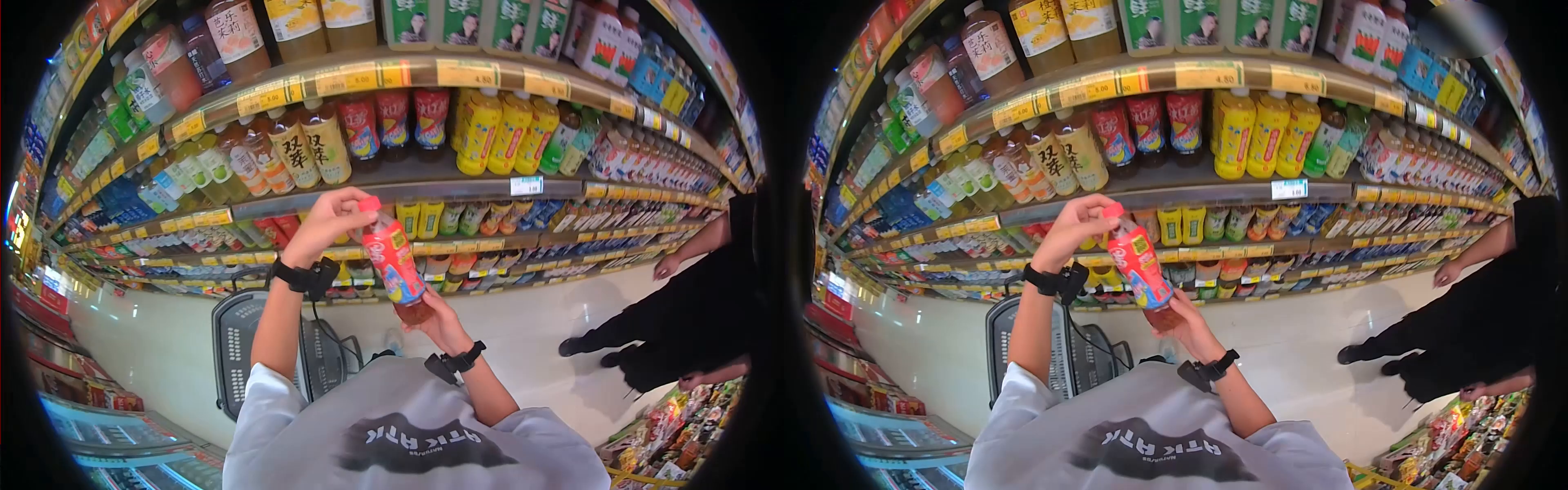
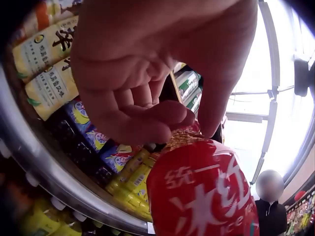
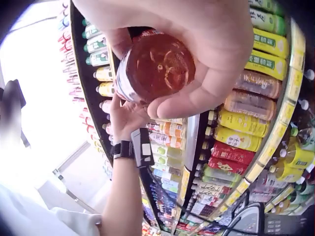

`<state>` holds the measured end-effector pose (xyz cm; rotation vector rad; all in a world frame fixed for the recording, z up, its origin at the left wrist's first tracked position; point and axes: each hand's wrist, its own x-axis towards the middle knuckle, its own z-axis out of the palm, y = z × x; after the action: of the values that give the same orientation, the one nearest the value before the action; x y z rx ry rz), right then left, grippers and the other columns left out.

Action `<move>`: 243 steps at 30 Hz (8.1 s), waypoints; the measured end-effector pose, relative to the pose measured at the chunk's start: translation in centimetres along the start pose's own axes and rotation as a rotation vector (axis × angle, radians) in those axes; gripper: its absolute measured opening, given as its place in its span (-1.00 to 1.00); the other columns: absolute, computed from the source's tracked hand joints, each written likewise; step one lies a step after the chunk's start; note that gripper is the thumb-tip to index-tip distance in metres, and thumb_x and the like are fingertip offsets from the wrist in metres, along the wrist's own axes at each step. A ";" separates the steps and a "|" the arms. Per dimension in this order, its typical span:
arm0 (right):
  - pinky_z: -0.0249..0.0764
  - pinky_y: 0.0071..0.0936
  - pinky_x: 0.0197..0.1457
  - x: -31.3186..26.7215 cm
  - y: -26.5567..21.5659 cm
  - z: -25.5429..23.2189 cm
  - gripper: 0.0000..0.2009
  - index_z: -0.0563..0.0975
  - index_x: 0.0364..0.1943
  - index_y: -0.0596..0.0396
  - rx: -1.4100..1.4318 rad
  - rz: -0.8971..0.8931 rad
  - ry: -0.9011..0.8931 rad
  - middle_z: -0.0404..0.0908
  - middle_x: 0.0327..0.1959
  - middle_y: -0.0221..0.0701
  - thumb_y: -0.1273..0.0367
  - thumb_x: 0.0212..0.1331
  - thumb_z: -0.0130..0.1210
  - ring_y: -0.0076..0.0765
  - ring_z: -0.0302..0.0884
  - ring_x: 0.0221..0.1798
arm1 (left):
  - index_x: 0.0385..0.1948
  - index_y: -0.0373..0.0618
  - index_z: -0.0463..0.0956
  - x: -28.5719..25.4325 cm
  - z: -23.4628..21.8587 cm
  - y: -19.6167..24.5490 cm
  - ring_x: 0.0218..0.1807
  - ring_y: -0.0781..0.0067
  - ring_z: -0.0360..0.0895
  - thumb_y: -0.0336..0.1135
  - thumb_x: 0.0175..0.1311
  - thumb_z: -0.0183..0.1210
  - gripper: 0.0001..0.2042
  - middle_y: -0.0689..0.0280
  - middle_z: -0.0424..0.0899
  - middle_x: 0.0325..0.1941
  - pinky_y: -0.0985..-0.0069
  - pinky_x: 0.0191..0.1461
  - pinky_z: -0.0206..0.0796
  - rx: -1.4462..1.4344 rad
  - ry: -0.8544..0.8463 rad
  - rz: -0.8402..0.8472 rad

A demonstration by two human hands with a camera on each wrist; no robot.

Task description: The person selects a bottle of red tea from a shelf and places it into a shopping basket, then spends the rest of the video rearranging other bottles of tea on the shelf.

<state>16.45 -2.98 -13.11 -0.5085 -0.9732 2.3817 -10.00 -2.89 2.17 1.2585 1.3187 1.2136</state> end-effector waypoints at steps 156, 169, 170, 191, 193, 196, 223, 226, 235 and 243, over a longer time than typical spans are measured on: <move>0.64 -0.35 -0.22 11.9 -13.2 -4.4 -0.38 0.30 0.38 0.16 -0.956 -0.634 0.288 0.48 0.23 -0.04 0.55 0.16 0.15 -0.14 0.70 -0.26 | 0.38 -0.25 0.28 17.4 9.7 -7.8 0.06 -0.03 0.65 -0.19 0.26 0.34 -0.32 -0.06 0.67 0.05 0.30 0.13 0.45 0.511 0.580 0.310; 0.64 -0.36 -0.15 5.8 -7.0 -9.8 -0.53 0.46 0.24 0.11 -0.866 -0.183 0.036 0.59 0.15 -0.13 0.51 0.19 0.16 -0.22 0.75 -0.15 | 0.27 -0.09 0.33 18.8 11.1 -6.2 -0.04 -0.07 0.66 0.07 0.12 0.38 -0.28 0.06 0.73 -0.07 0.16 -0.02 0.45 0.612 0.682 0.056; 0.64 -0.37 -0.12 5.6 -7.0 -10.1 -0.53 0.47 0.24 0.11 -0.838 -0.151 0.046 0.60 0.15 -0.11 0.52 0.19 0.17 -0.21 0.75 -0.13 | 0.27 -0.09 0.33 18.7 11.3 -6.1 -0.03 -0.07 0.66 0.07 0.12 0.38 -0.28 0.05 0.73 -0.06 0.16 -0.01 0.45 0.602 0.678 0.066; 0.61 -0.40 -0.04 4.0 4.1 -12.5 -0.54 0.47 0.28 0.11 -0.724 0.336 0.164 0.66 0.01 -0.25 0.34 0.30 0.15 -0.34 0.67 -0.03 | 0.05 -0.24 0.62 -3.9 5.1 -15.3 0.09 0.02 0.66 -0.30 0.25 0.31 -0.64 -0.01 0.72 0.02 0.33 0.15 0.46 0.424 0.442 0.079; 0.61 -0.39 -0.02 4.2 5.7 -10.9 -0.54 0.47 0.27 0.09 -0.791 0.447 0.123 0.66 0.02 -0.24 0.30 0.30 0.17 -0.34 0.67 -0.02 | 0.00 -0.25 0.65 -10.5 2.9 -19.4 0.03 0.04 0.69 -0.27 0.24 0.32 -0.66 -0.01 0.74 -0.03 0.34 0.10 0.48 0.414 0.406 -0.098; 0.60 -0.41 -0.04 5.0 8.0 -7.4 -0.54 0.50 0.24 0.08 -0.919 0.531 0.024 0.68 -0.01 -0.24 0.23 0.29 0.20 -0.34 0.67 -0.04 | -0.02 -0.26 0.65 -20.6 0.3 -23.8 -0.03 0.04 0.72 -0.24 0.25 0.30 -0.66 0.00 0.75 -0.07 0.33 0.04 0.51 0.484 0.412 -0.345; 0.37 -0.11 0.36 18.5 -14.0 0.6 -0.31 0.20 0.42 0.26 -1.292 -1.050 0.797 0.31 0.33 0.10 0.41 0.20 0.21 0.26 0.34 0.35 | 0.34 0.12 0.40 11.8 4.3 -1.3 -0.26 -0.10 0.71 -0.36 0.30 0.18 -0.48 -0.24 0.38 0.34 0.23 -0.21 0.60 0.981 0.501 0.393; 0.38 -0.07 0.34 19.6 -13.7 -0.5 -0.24 0.14 0.45 0.28 -1.279 -1.084 0.762 0.31 0.32 0.14 0.38 0.19 0.25 0.31 0.34 0.34 | 0.39 0.22 0.34 14.6 5.6 -3.2 -0.26 -0.25 0.67 -0.33 0.28 0.16 -0.43 -0.33 0.24 0.38 0.13 -0.23 0.59 1.010 0.563 0.304; 0.50 -0.06 0.20 21.0 -14.0 -3.1 -0.21 0.17 0.44 0.28 -1.365 -1.106 0.731 0.38 0.30 0.18 0.33 0.14 0.29 0.34 0.45 0.23 | 0.31 0.29 0.44 19.2 7.3 -4.2 -0.31 -0.23 0.66 -0.27 0.34 0.15 -0.54 -0.32 0.22 0.39 0.12 -0.27 0.56 1.102 0.818 0.122; 0.56 -0.04 0.11 22.1 -13.4 -4.6 -0.23 0.19 0.44 0.25 -1.433 -1.229 0.713 0.36 0.35 0.17 0.33 0.16 0.28 0.35 0.51 0.18 | 0.13 0.19 0.52 17.5 8.5 -2.9 -0.32 -0.18 0.64 -0.32 0.26 0.20 -0.63 -0.10 0.43 -0.04 0.09 -0.31 0.53 1.125 0.799 0.132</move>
<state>5.41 20.61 -9.70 -0.7740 -1.7235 0.1487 -2.85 15.15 -1.27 1.6648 2.7811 1.0959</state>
